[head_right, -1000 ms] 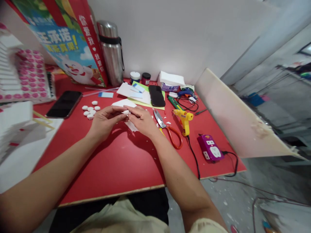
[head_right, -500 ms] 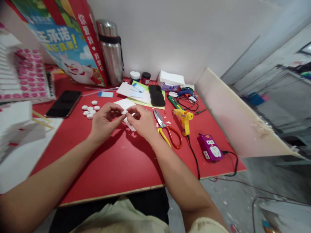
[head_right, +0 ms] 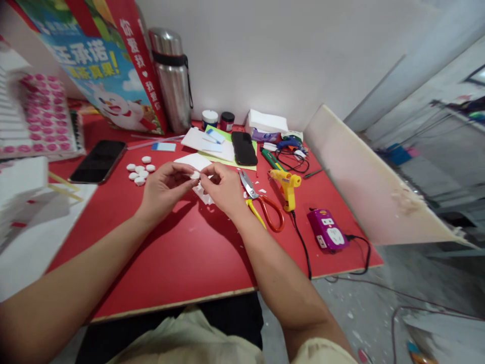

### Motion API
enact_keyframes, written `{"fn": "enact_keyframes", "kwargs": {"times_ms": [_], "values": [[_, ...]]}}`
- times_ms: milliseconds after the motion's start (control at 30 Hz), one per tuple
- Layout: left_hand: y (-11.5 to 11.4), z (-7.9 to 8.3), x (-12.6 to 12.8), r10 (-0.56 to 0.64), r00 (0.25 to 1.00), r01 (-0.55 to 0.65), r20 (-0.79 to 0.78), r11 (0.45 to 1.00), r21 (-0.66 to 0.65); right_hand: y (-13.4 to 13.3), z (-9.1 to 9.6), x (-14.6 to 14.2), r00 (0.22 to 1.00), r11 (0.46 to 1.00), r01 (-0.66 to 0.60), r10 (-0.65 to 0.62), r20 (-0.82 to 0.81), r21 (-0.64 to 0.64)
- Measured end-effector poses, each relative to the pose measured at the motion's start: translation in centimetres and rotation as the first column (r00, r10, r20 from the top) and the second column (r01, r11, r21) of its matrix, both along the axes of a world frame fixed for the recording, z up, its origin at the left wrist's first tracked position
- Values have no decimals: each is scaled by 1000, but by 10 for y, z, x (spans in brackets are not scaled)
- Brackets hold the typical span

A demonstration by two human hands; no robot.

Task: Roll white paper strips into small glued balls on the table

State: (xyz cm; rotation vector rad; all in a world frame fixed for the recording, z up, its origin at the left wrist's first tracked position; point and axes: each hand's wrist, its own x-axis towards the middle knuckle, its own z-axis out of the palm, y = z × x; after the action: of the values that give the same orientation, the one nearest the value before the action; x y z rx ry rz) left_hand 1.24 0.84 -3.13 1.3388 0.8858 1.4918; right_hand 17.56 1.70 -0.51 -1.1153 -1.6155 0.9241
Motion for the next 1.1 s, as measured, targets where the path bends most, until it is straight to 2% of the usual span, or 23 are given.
{"fn": "enact_keyframes", "kwargs": {"times_ms": [167,300,400,533,633,700,800,933,1100], "values": [[1,3,0,36,998,-32,50,996,-85,0,1,1,999,1000,-10,9,43,15],[0,5,-2,68,998,-66,12,991,-116,-3,-2,-1,993,990,-65,51,109,127],[-1,6,-2,88,996,-89,-21,990,-105,-6,-3,-4,987,973,-71,36,159,221],[-2,6,0,8,998,3,60,983,-186,-7,-1,-4,985,967,-33,-11,173,251],[-1,7,2,-76,986,112,149,961,-253,-5,0,-1,988,976,26,-59,146,216],[2,9,0,-65,973,130,220,945,-300,-3,2,2,988,979,76,-100,117,192],[7,13,-7,46,954,65,296,933,-354,2,7,11,981,961,154,-177,81,230],[14,17,-18,166,945,-46,281,920,-389,11,15,30,951,918,300,-308,-10,259],[14,20,-23,188,935,-64,301,923,-379,24,22,53,903,868,430,-411,-129,247]]}}
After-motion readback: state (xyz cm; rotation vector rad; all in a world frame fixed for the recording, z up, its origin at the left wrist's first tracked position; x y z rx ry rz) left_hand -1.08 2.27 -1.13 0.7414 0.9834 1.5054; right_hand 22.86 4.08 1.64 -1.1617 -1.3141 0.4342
